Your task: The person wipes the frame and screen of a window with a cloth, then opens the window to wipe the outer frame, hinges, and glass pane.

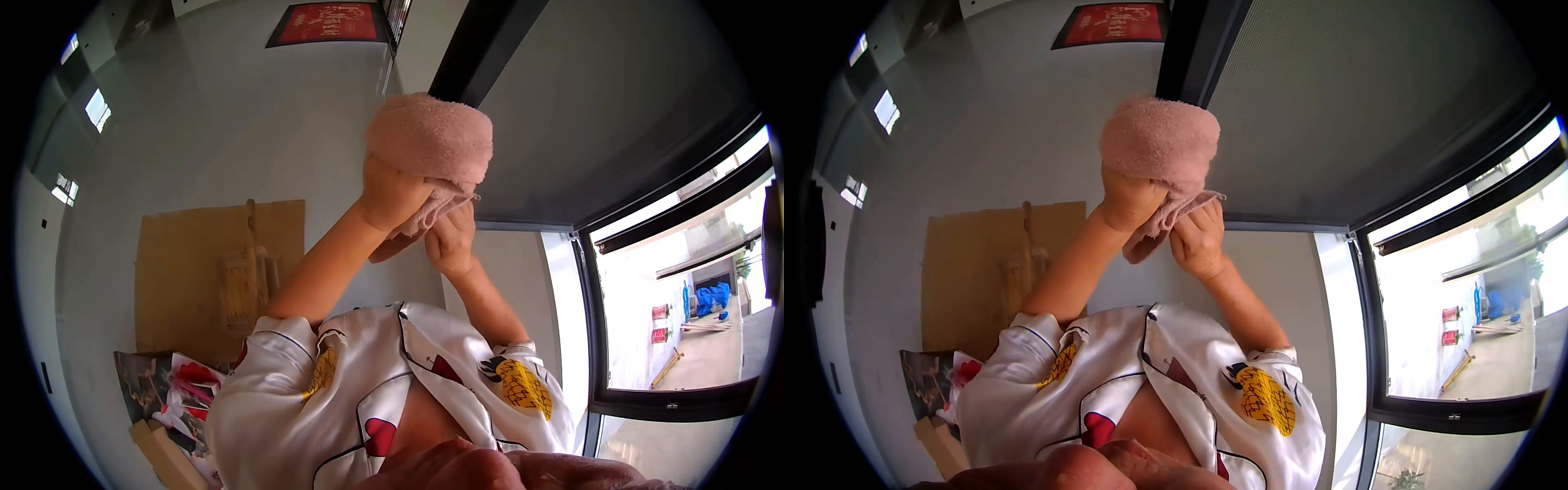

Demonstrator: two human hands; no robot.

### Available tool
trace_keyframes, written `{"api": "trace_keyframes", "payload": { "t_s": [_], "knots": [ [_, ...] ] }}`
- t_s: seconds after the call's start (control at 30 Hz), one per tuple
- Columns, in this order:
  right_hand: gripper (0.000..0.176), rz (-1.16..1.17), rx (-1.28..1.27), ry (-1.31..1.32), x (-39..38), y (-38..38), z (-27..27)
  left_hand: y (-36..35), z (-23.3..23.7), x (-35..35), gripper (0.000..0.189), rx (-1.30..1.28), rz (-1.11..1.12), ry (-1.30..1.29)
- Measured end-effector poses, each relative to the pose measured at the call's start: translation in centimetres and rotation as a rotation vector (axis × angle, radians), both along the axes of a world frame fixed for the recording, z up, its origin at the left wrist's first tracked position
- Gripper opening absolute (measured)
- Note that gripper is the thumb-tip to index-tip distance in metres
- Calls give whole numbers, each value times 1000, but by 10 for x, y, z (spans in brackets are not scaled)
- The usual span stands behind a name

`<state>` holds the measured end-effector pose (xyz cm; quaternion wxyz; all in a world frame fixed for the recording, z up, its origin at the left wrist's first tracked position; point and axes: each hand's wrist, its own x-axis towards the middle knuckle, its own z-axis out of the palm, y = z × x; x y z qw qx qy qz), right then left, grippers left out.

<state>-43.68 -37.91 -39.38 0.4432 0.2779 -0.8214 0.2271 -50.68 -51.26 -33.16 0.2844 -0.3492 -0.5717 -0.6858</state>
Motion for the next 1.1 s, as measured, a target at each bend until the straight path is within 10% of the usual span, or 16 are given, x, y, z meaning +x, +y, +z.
{"api": "trace_keyframes", "payload": {
  "t_s": [0.47, 0.87, 1.0, 1.1],
  "knots": [
    [22, -211, -285, -285, 5, 5, -2, -1, -82, 11, 31, 46, -102, -172],
    [24, -177, -343, -419, 41, 6, -29, -19, -211, 28, 16, -532, 444, -48],
    [23, -194, -372, -433, 49, 8, -41, -27, -251, 27, 13, -593, 334, -50],
    [22, -241, -377, -533, 60, 6, -55, -30, -265, 23, 19, -492, -311, -778]
  ]
}}
